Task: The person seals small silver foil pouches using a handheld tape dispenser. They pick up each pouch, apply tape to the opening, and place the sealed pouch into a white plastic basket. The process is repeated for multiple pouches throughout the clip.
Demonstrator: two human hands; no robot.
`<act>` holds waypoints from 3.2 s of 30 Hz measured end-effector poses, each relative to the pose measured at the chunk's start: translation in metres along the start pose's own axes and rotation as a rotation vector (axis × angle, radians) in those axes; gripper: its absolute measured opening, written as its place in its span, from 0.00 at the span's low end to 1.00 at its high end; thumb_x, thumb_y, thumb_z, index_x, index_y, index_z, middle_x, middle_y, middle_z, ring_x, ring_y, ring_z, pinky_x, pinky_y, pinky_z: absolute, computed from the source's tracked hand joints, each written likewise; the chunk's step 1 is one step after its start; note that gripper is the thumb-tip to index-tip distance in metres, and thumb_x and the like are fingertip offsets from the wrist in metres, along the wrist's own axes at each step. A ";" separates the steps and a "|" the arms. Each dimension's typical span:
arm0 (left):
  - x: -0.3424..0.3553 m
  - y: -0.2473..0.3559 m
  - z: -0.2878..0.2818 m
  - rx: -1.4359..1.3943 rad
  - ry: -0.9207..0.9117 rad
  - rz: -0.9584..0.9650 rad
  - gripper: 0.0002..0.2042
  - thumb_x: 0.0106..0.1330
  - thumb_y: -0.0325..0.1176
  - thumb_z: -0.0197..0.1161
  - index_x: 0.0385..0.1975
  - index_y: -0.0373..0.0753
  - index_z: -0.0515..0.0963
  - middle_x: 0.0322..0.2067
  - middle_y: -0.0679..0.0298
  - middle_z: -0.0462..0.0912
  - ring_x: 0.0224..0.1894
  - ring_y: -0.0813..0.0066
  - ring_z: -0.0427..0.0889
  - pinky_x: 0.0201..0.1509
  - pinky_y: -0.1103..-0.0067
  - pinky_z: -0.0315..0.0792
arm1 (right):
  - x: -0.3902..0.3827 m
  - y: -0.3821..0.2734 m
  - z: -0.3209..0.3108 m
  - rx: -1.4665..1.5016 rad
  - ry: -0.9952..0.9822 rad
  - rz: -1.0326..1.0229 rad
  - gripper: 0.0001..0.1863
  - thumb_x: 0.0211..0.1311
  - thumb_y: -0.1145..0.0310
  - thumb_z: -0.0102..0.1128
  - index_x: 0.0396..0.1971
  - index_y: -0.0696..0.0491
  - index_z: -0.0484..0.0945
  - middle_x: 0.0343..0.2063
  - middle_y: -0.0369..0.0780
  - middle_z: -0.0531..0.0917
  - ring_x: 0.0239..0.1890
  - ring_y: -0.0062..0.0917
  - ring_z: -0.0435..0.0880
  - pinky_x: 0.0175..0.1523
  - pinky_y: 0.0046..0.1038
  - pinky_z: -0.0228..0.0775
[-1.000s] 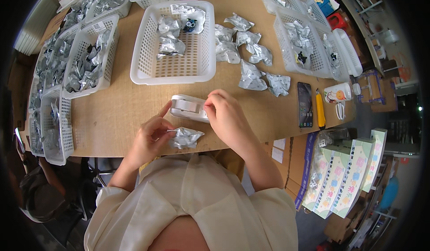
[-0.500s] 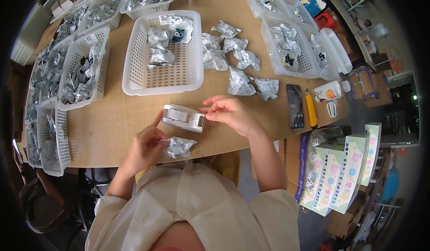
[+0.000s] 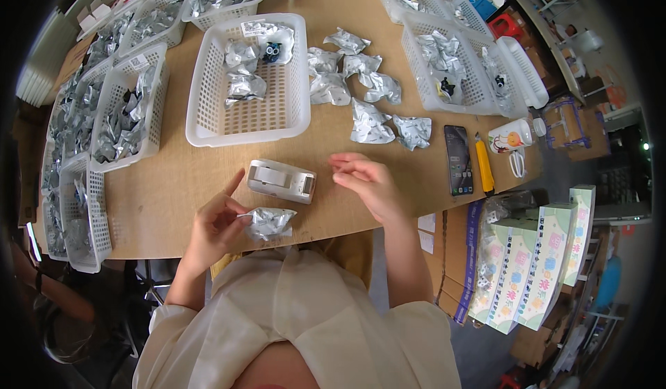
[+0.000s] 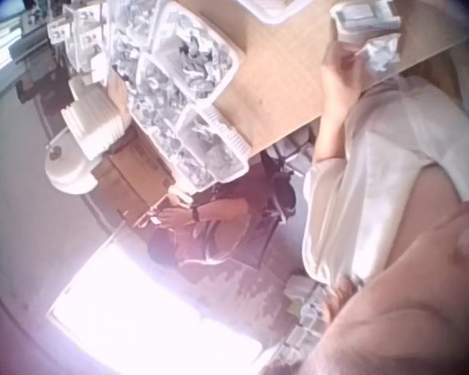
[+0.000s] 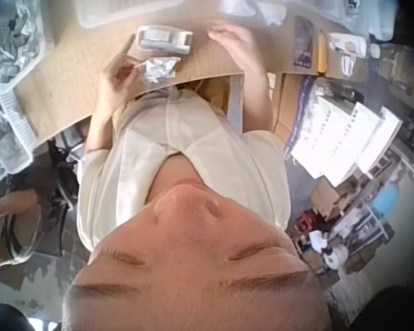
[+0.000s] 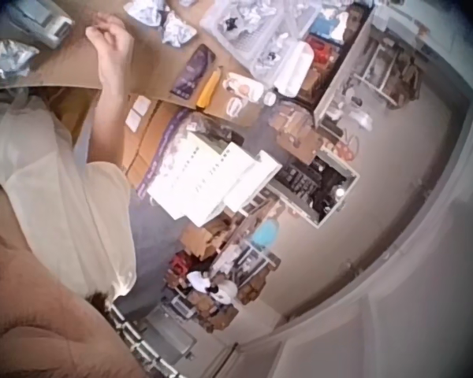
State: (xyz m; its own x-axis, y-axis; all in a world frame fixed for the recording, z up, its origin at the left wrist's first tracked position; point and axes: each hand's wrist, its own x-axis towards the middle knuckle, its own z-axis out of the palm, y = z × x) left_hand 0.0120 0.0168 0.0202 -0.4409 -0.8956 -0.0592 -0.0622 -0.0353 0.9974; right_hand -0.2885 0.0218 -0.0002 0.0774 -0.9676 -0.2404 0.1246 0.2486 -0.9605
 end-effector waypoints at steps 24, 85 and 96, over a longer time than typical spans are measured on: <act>-0.005 0.021 0.033 0.347 0.298 0.749 0.06 0.58 0.11 0.57 0.33 0.26 0.70 0.57 0.26 0.62 0.48 0.42 0.80 0.47 0.68 0.81 | -0.021 -0.009 0.116 0.216 0.340 -0.461 0.26 0.51 0.77 0.71 0.48 0.56 0.66 0.49 0.42 0.70 0.55 0.26 0.70 0.59 0.32 0.63; 0.000 0.000 0.007 -0.033 -0.060 -0.085 0.05 0.61 0.14 0.58 0.29 0.32 0.72 0.68 0.38 0.49 0.44 0.77 0.83 0.37 0.83 0.78 | 0.006 0.005 -0.006 -0.004 -0.048 0.056 0.02 0.57 0.79 0.60 0.26 0.61 0.79 0.56 0.46 0.72 0.58 0.32 0.74 0.62 0.32 0.64; 0.002 0.016 0.037 0.106 0.326 0.501 0.05 0.58 0.10 0.55 0.29 0.25 0.69 0.63 0.34 0.55 0.54 0.41 0.76 0.52 0.67 0.81 | -0.039 -0.033 0.105 -0.136 0.191 -0.360 0.06 0.52 0.71 0.71 0.24 0.55 0.81 0.64 0.46 0.60 0.69 0.33 0.56 0.68 0.46 0.47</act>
State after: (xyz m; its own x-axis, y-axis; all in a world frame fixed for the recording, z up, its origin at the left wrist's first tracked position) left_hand -0.0231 0.0310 0.0348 -0.1433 -0.8823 0.4484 -0.0146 0.4549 0.8904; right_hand -0.1914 0.0562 0.0552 -0.1332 -0.9856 0.1046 -0.0225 -0.1025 -0.9945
